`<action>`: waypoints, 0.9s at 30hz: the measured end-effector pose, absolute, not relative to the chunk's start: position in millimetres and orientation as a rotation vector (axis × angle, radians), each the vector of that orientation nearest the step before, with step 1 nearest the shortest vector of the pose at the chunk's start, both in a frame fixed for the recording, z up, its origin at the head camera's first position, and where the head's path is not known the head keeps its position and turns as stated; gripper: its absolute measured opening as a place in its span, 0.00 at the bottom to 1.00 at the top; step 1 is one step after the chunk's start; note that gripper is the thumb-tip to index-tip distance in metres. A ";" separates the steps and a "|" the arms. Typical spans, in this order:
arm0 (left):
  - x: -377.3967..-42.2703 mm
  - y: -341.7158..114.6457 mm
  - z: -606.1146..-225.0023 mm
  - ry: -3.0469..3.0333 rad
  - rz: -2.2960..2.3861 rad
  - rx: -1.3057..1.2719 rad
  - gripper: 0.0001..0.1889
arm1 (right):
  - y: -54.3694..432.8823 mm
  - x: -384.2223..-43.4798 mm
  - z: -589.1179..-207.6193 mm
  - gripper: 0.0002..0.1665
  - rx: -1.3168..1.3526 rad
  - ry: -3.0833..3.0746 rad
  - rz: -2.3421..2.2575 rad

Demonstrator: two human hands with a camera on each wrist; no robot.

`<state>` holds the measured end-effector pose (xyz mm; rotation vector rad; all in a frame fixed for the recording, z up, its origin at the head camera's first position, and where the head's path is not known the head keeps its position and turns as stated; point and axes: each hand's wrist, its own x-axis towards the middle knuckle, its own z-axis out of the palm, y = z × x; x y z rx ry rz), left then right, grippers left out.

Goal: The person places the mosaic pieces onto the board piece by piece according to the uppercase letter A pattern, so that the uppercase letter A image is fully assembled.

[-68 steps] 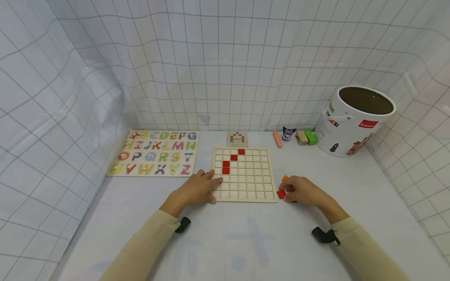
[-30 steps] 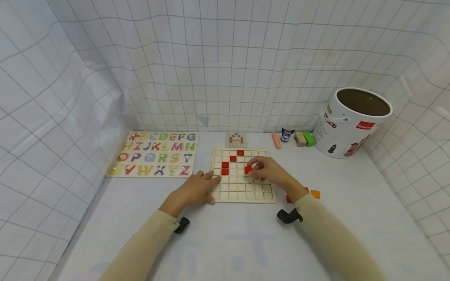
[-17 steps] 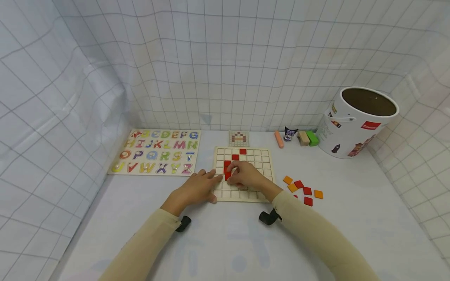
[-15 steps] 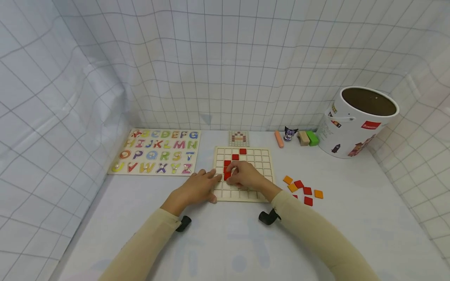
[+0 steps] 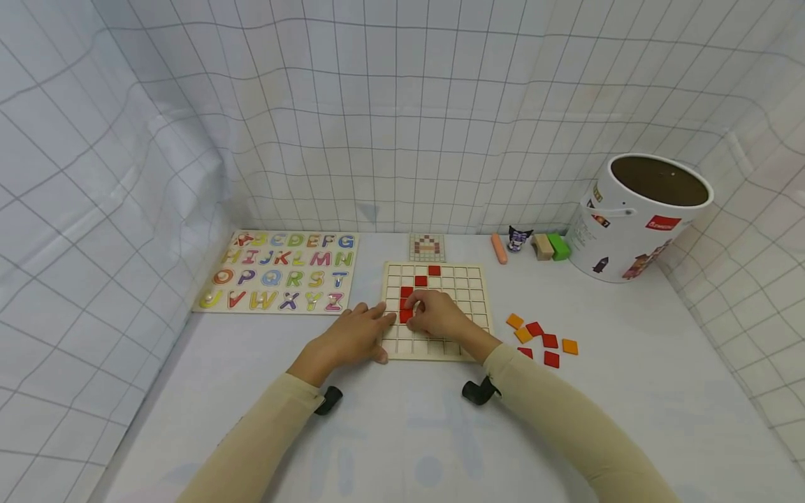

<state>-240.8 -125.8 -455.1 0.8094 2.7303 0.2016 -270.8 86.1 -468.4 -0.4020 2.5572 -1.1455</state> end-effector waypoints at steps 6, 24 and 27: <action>-241.3 -126.1 -452.7 2.735 0.190 0.823 0.46 | 85.8 -270.2 -465.9 0.12 -0.390 2.545 -1.181; -236.0 -126.2 -453.7 2.746 0.229 0.780 0.45 | 204.2 -230.3 -433.3 0.21 -0.337 2.470 -1.369; -234.5 -130.3 -453.5 2.772 0.215 0.786 0.45 | 241.2 -223.4 -426.6 0.23 -0.252 2.534 -1.331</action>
